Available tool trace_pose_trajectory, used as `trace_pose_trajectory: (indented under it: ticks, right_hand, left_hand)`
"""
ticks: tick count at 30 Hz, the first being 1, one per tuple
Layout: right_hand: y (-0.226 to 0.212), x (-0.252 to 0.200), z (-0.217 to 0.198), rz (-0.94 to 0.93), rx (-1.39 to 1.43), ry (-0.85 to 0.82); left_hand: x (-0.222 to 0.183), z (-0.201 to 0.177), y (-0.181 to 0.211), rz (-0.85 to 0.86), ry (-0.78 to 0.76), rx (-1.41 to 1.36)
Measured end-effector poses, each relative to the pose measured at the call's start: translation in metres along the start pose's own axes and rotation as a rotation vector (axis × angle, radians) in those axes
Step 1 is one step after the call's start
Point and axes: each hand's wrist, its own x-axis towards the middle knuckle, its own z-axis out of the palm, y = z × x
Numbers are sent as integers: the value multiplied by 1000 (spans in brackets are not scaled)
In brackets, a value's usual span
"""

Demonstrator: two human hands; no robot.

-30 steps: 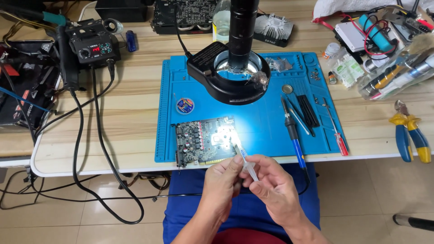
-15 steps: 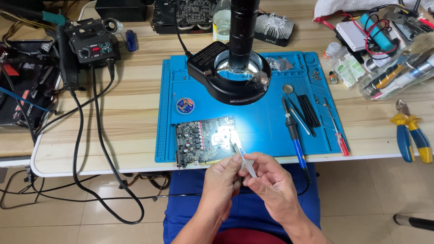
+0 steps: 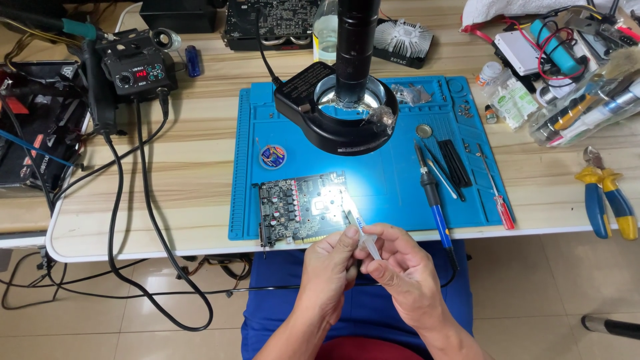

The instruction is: Applying flux and soldering components on a graphics card PCB using a soldering iron and a hot air gun.

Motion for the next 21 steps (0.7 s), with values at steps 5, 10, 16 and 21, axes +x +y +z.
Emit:
trace_pose_trajectory:
  ticks: [5, 10, 16, 21]
  right_hand:
    - [1, -1, -3, 12, -22, 22]
    - [1, -1, -6, 12, -13, 30]
    - [4, -8, -11, 12, -8, 84]
    - [4, -32, -51, -135, 130, 100]
  left_hand:
    - [1, 2, -1, -11, 0, 7]
    - [3, 4, -3, -6, -13, 2]
    - [10, 9, -20, 5, -3, -36]
    - [-25, 0, 17, -13, -75, 27]
